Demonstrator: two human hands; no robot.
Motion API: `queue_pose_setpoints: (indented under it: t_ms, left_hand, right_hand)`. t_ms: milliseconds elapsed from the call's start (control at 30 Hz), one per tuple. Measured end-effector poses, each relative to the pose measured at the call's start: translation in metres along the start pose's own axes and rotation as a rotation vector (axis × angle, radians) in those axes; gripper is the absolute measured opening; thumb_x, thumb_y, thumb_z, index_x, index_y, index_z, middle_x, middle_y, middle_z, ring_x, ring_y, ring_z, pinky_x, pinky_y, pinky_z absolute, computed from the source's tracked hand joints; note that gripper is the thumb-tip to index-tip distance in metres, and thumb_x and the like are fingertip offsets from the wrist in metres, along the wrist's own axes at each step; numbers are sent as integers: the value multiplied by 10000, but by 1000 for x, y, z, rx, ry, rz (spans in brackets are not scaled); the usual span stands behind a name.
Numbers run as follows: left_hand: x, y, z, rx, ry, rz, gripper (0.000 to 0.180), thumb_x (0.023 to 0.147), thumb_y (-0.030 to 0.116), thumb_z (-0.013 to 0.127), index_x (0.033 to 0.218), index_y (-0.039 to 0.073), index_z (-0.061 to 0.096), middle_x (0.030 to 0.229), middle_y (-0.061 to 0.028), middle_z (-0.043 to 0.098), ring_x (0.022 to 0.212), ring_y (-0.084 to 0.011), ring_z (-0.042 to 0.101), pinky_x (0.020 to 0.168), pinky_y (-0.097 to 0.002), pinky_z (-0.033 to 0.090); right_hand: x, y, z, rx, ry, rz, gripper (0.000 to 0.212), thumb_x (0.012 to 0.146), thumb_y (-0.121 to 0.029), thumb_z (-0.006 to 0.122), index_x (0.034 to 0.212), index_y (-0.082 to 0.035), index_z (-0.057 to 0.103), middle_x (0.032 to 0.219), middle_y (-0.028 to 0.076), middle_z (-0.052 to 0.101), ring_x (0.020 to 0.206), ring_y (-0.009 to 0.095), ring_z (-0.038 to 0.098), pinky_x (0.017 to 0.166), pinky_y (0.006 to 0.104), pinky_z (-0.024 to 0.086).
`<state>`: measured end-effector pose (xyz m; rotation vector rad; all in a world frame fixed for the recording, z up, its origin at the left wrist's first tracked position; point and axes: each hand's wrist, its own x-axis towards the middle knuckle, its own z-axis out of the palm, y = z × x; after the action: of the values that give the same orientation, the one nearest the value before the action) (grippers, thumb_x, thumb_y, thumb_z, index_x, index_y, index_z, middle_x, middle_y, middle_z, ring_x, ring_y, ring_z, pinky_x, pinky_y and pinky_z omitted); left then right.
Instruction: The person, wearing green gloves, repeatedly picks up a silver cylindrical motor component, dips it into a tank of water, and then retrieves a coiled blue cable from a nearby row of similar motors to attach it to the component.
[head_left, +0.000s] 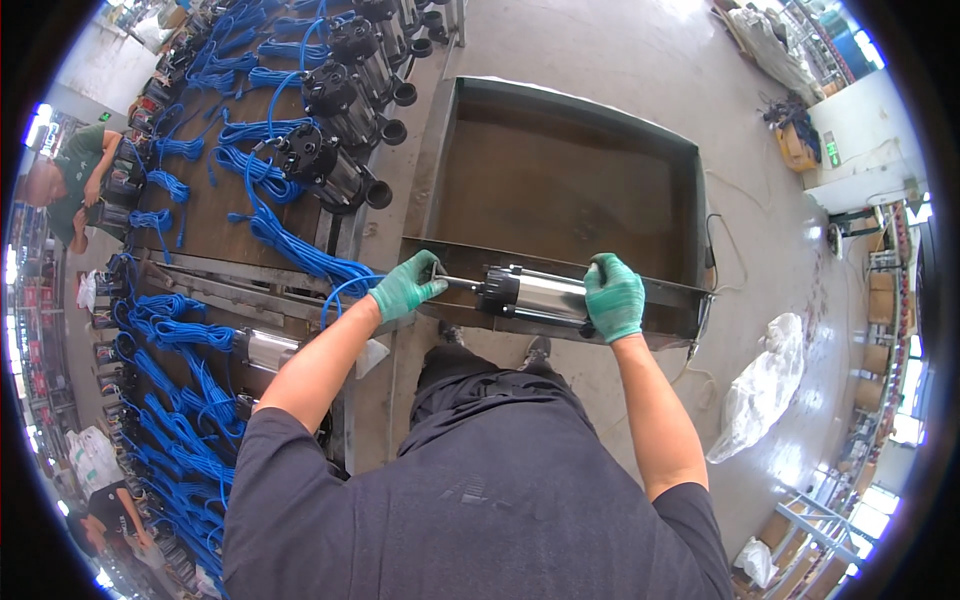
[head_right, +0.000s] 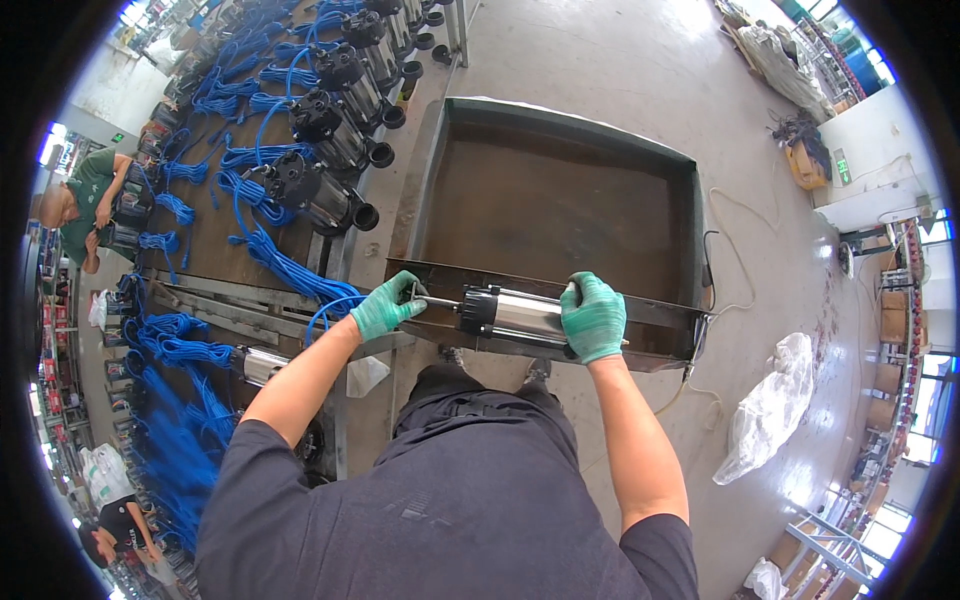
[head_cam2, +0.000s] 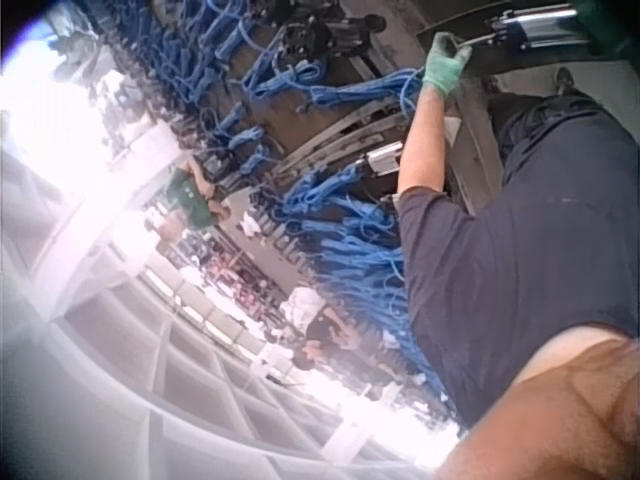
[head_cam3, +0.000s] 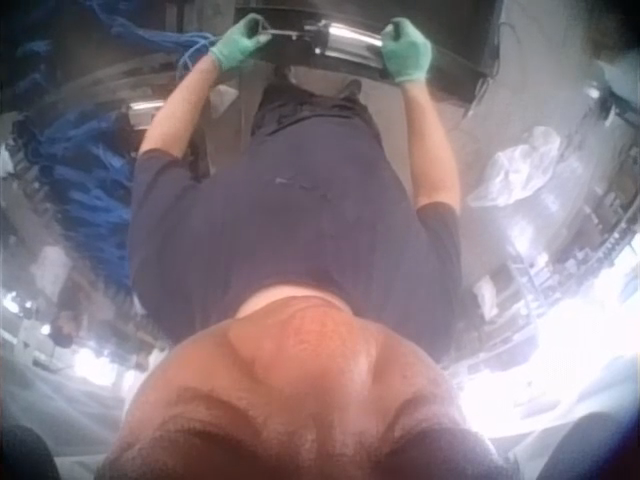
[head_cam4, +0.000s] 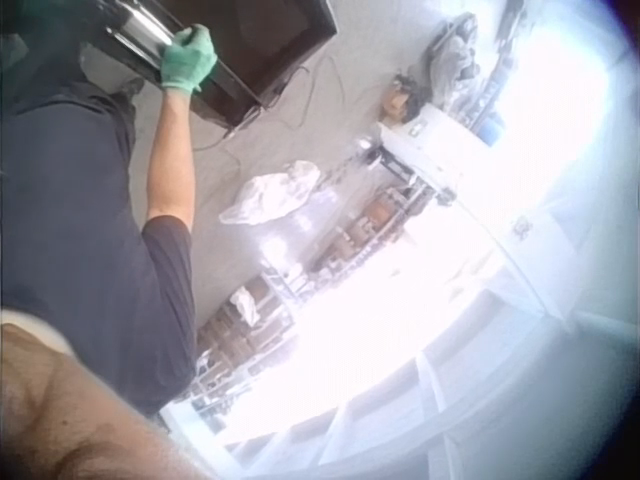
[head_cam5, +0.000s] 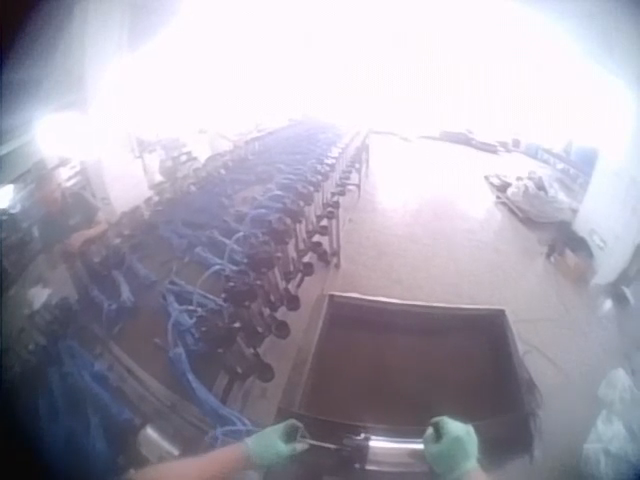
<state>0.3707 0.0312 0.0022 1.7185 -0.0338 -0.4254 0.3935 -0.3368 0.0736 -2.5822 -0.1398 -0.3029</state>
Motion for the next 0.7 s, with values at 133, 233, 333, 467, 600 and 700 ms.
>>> queue_pose_setpoints:
  t_ms: [133,233,333,467,600,700]
  left_hand:
    - [19,0,-29,228,-315,-250,310,929,276,763,1074,28,648,894,-29,669,825,-119,597,756,-318,510]
    - [18,24,-25,622,-349,-147,353,874,360,788,962,34,686,839,-124,705,774,-245,673,726,-374,532]
    - [8,20,-8,1014,-93,27,349,838,380,785,922,61,669,876,-151,700,821,-363,682,719,-436,535]
    - [5,5,-4,1092,54,186,340,847,396,767,913,76,674,898,-164,704,809,-390,669,712,-462,535]
    - [17,30,-21,900,-250,-131,347,910,412,728,963,71,696,900,-141,735,737,-292,695,626,-401,544]
    - [17,34,-26,-121,-298,-825,406,980,405,671,1122,25,655,931,-34,733,691,-63,634,482,-222,466]
  right_hand:
    - [1,-2,0,22,-5,10,92,890,-160,648,919,-88,697,831,129,712,796,346,677,740,454,505]
    - [1,-1,-1,6,-11,18,94,888,-160,648,922,-86,696,834,129,712,804,346,676,746,454,503]
    - [0,1,1,5,-5,9,96,888,-160,649,925,-85,696,834,127,712,805,344,677,750,452,503]
    - [0,1,2,5,-5,0,97,887,-160,650,926,-86,698,835,127,713,799,342,676,745,454,501]
    - [-1,1,1,-8,-16,8,96,885,-160,650,925,-89,699,835,125,713,799,336,676,743,450,499]
    - [0,2,0,0,-8,5,95,884,-158,651,925,-89,701,838,124,715,801,333,677,747,446,500]
